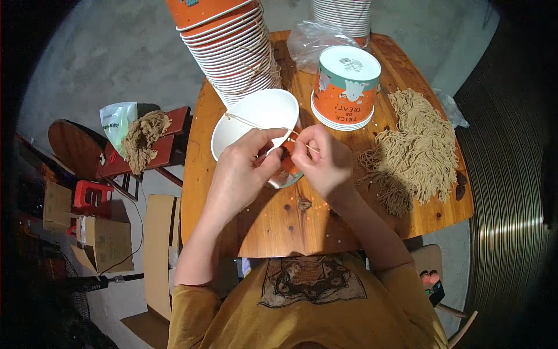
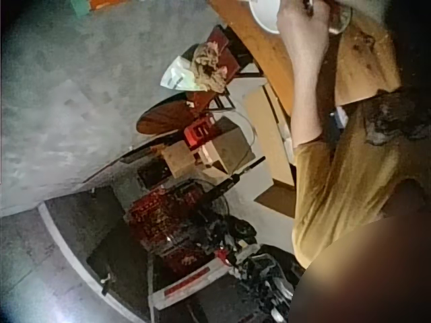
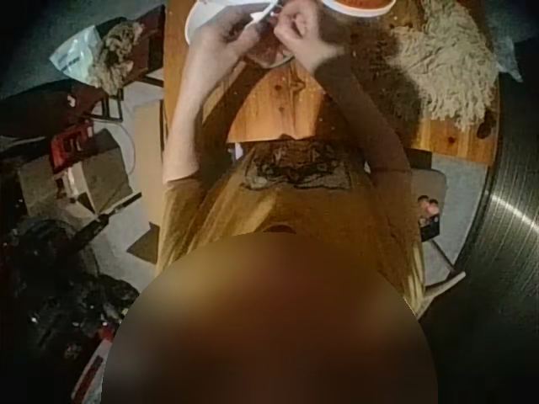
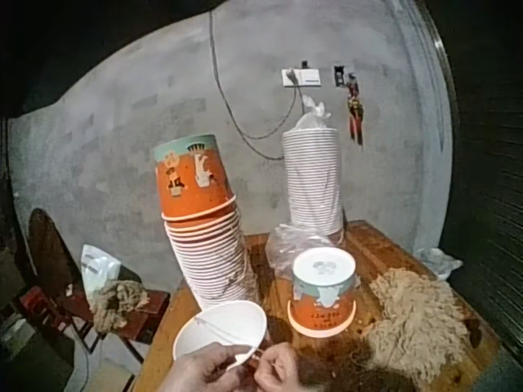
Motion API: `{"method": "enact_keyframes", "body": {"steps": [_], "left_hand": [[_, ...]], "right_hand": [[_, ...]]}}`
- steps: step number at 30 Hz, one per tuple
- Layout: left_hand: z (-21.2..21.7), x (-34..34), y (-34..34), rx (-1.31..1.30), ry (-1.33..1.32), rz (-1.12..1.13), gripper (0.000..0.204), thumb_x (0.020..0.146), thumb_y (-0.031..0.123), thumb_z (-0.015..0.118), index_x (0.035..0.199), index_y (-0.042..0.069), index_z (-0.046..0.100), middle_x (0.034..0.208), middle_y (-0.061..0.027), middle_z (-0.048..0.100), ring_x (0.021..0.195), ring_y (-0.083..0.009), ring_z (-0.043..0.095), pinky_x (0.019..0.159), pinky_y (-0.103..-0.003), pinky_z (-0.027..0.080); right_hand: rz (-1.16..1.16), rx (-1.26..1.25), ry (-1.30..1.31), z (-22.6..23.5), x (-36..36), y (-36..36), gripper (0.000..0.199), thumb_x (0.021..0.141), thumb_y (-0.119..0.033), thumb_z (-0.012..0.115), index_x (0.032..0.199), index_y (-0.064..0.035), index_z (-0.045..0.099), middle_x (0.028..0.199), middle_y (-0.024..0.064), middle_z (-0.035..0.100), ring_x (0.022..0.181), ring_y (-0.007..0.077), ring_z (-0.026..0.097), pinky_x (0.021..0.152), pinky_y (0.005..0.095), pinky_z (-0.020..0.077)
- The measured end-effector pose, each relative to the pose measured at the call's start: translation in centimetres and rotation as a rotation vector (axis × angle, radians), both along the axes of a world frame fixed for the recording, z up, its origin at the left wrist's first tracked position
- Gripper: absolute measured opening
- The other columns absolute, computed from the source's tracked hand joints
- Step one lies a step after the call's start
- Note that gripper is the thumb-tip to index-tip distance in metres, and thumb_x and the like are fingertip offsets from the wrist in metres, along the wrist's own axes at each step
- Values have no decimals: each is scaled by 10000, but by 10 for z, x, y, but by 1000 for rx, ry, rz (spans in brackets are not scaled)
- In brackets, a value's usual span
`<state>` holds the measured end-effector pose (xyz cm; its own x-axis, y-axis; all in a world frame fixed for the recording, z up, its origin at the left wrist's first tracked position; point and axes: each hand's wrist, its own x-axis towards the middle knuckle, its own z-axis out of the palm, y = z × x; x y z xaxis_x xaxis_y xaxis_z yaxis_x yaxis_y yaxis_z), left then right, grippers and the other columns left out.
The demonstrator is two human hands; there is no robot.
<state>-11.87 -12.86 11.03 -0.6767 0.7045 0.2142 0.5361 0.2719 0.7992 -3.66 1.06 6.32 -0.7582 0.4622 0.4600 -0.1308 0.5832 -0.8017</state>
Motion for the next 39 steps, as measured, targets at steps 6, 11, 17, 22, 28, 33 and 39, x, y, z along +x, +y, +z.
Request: {"method": "enact_keyframes", "body": {"steps": [6,11,17,22,28,33,39], "left_hand": [[-2,0,0,2,17,-4,296,834,97,589,1120,30,620,862,-130,644,657,-184,627,636,-312,498],[9,5,0,-118,-14,3,334,852,52,571,1184,22,587,856,-33,600,756,-80,538,702,-231,470],[3,7,1,-47,126,-21,349,823,81,572,1167,29,599,835,-136,627,649,-185,617,638,-316,502],[1,0,4,-85,-75,-107,300,880,109,543,1163,18,588,837,-116,627,683,-167,612,653,-306,499],[-17,-22,18,-90,-357,-249,205,940,164,502,1027,-5,577,783,-81,603,668,-157,573,638,-316,470],[-15,-23,31,-213,-198,-274,174,938,178,496,927,12,545,753,-112,592,685,-215,585,645,-353,449],[-8,-23,25,-317,4,-171,172,948,182,469,910,16,492,763,-146,597,747,-303,605,670,-371,457]], "right_hand": [[-4,-6,19,0,-1,-1,186,774,-83,650,887,-64,503,752,82,595,628,190,599,559,319,467],[-26,14,-21,-2,-2,-2,174,784,-105,642,887,-68,506,752,94,600,636,226,612,559,346,471],[-59,13,68,-10,-6,-2,135,782,-38,642,842,-65,524,549,-4,404,487,75,377,459,253,354],[-62,56,126,-15,-3,1,132,784,-28,643,842,-61,529,556,-8,410,491,65,373,461,243,352],[-23,103,103,-26,5,9,139,797,-65,633,861,-69,510,676,112,568,582,266,585,539,363,455],[-20,125,33,-25,11,18,135,795,-68,642,856,-68,522,652,94,560,549,241,570,516,340,439],[199,-11,-147,-8,19,40,83,803,3,625,861,-35,579,602,-32,453,550,32,407,507,201,354]]}}
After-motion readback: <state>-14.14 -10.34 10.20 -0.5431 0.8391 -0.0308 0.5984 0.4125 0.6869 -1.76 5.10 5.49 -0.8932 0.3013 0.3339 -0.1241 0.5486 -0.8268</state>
